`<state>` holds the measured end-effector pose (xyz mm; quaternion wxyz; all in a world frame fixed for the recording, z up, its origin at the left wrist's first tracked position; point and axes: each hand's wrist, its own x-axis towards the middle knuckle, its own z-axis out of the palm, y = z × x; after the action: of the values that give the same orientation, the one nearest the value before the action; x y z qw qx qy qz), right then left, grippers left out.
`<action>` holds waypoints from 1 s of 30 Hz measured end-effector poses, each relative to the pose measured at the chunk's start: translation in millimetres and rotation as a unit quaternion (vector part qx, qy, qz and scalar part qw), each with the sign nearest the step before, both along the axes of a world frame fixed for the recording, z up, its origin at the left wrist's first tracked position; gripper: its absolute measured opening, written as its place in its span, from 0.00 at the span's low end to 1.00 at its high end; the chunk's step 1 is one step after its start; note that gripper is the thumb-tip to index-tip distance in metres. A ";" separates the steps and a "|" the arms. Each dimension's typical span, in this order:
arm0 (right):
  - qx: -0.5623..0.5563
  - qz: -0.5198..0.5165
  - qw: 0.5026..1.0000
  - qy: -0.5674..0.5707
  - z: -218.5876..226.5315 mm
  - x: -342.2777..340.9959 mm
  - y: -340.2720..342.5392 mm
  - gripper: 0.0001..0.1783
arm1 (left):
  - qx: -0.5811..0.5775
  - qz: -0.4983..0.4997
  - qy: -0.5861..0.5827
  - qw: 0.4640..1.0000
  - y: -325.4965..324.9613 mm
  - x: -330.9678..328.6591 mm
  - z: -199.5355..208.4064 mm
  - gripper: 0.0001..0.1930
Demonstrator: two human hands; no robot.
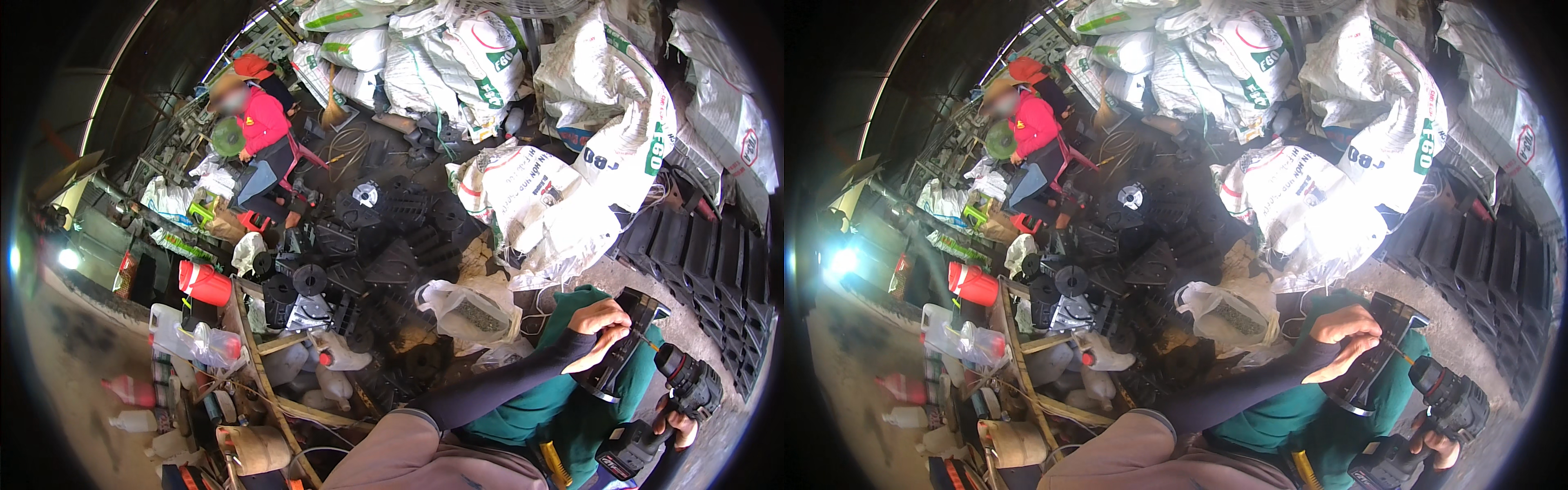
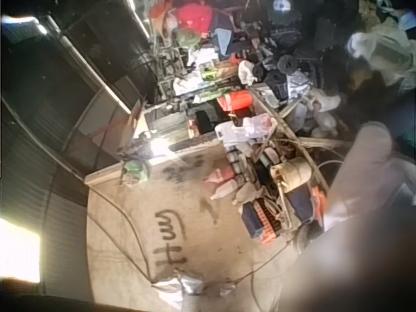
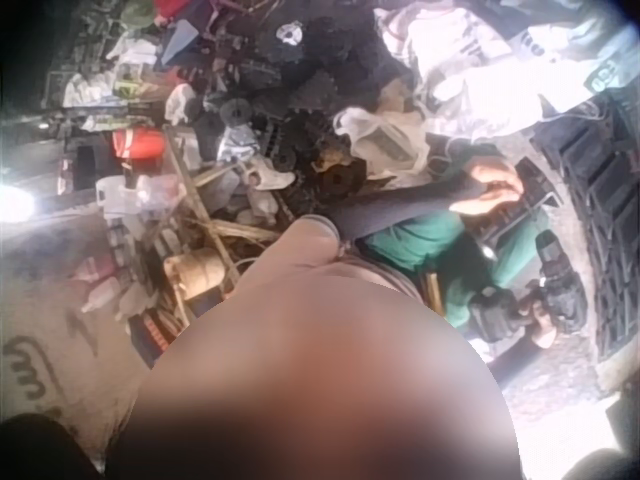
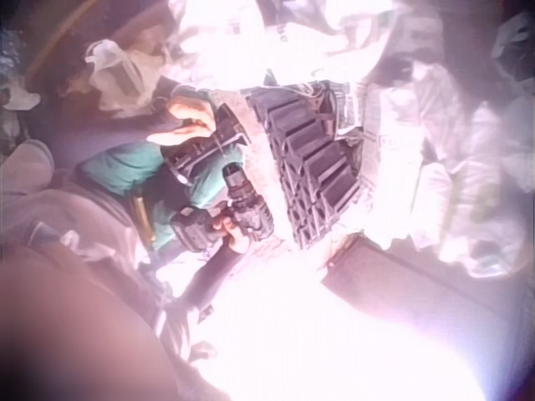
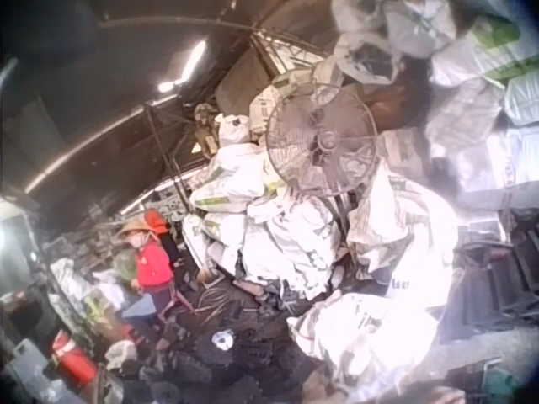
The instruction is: The person uses pliers to trim a black plastic part, then uses a cordless drill to drive screws into it. The person flips the part over to access different sides and continues fastening screws. The finished part is placed on a nearby pile of similar parts.
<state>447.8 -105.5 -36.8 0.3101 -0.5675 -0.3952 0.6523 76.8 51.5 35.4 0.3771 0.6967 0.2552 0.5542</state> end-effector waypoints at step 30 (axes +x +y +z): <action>0.012 -0.082 0.981 0.175 -8.4 -0.1 -10.2 0.38 | 0.036 -0.016 -0.018 0.999 3.8 1.7 -2.0 0.09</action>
<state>447.7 -115.7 -45.3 0.4336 -0.4715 -0.2951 0.7090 78.6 55.4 33.4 0.3650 0.7037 0.2173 0.5695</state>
